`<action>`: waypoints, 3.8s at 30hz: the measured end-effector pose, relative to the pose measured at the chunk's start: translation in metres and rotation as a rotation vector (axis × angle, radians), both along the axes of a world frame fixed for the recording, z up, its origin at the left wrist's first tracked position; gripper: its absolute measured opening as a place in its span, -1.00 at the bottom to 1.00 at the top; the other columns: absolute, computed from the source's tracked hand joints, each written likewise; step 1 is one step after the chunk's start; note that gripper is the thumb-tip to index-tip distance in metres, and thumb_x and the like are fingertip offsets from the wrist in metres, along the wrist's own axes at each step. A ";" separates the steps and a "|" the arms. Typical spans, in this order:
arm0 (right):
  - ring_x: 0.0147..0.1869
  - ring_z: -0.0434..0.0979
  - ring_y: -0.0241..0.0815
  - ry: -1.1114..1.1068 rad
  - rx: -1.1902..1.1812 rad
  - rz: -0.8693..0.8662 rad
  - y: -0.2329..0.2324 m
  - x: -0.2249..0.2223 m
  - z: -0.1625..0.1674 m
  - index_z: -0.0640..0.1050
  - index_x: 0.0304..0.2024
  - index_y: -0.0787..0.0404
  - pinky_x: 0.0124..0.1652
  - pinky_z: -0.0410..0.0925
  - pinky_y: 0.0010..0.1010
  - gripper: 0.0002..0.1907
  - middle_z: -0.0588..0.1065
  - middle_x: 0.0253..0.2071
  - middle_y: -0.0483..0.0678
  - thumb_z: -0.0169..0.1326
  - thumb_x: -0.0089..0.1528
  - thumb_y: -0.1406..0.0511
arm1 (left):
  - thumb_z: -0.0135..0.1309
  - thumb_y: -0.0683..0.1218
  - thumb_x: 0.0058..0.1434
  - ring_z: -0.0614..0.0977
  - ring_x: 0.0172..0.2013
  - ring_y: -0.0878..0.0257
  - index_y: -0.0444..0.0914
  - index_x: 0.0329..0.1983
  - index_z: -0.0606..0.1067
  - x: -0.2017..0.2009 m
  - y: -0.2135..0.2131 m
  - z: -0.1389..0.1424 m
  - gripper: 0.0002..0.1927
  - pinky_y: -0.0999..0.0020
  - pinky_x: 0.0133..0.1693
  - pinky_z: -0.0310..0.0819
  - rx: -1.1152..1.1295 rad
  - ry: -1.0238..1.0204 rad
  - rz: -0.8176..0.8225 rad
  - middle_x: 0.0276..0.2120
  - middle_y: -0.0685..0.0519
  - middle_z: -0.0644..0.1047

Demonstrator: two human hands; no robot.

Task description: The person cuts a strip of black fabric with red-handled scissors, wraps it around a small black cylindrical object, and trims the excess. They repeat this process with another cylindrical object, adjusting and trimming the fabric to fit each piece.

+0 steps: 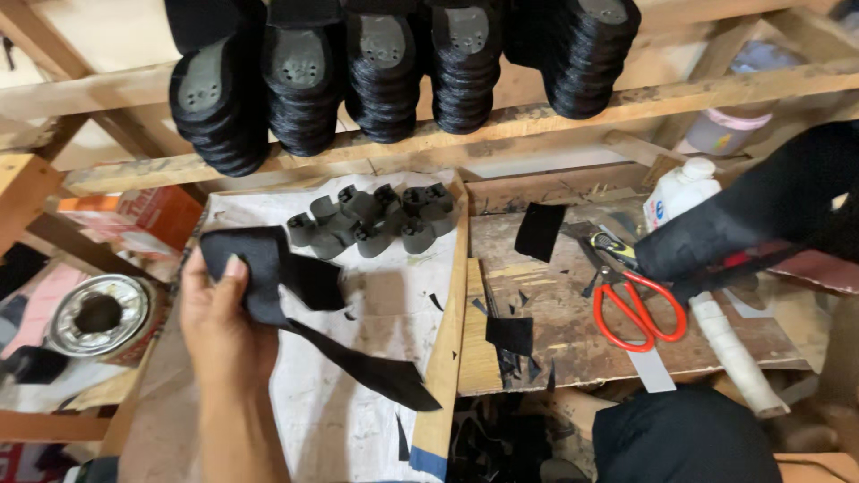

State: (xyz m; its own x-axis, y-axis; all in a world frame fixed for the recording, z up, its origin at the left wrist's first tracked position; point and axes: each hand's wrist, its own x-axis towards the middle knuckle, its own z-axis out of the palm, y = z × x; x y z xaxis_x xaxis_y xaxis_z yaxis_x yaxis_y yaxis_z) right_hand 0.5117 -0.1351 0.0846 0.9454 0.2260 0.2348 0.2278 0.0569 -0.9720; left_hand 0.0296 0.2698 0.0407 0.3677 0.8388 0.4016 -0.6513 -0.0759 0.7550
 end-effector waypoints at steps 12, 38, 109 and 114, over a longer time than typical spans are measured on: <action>-0.01 0.51 -0.25 -0.155 -0.098 0.156 -0.004 -0.143 0.008 0.49 -0.03 0.31 0.01 0.39 -0.42 -0.84 0.52 -0.01 0.04 0.06 0.33 0.42 | -0.21 0.33 0.39 0.49 0.28 0.10 -0.39 0.34 0.39 0.008 -0.131 -0.026 -0.22 0.21 0.28 0.24 0.349 0.815 -0.642 0.27 -0.13 0.51; -0.14 0.64 -0.26 -0.093 -0.691 0.868 -0.007 -0.296 -0.177 0.63 0.06 0.15 -0.22 0.52 -0.49 -0.59 0.55 -0.13 -0.03 0.35 0.17 0.24 | -0.12 -0.04 0.37 0.66 0.06 0.02 -0.46 0.20 0.43 0.040 -0.172 -0.014 -0.54 0.10 0.03 0.58 -0.289 0.362 -0.523 0.07 -0.22 0.59; -0.12 0.63 0.10 -0.452 -1.364 0.247 0.028 -0.158 -0.063 0.59 0.00 0.08 -0.15 0.45 -0.10 -0.54 0.61 -0.19 0.01 0.25 0.14 0.04 | 0.19 -0.14 0.25 0.62 -0.40 0.37 -0.36 -0.15 0.63 0.095 -0.172 -0.027 -0.81 0.41 -0.28 0.54 -0.445 0.770 -0.627 -0.35 0.06 0.68; -0.13 0.68 -0.02 -0.194 -1.437 0.398 0.028 -0.135 -0.072 0.48 0.21 -0.03 -0.11 0.48 -0.18 -0.34 0.66 -0.17 -0.10 0.28 0.07 0.05 | 0.18 -0.13 0.26 0.62 -0.45 0.37 -0.37 -0.21 0.64 0.097 -0.172 -0.026 -0.82 0.43 -0.32 0.52 -0.450 0.808 -0.682 -0.40 0.06 0.68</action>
State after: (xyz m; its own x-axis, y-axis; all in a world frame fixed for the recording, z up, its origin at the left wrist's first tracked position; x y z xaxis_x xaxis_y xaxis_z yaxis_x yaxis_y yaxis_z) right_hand 0.3762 -0.1074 0.0124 0.7499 0.5932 -0.2930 0.5551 -0.8050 -0.2091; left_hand 0.1265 0.0974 0.0143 0.8142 0.3737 -0.4444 0.2341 0.4892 0.8402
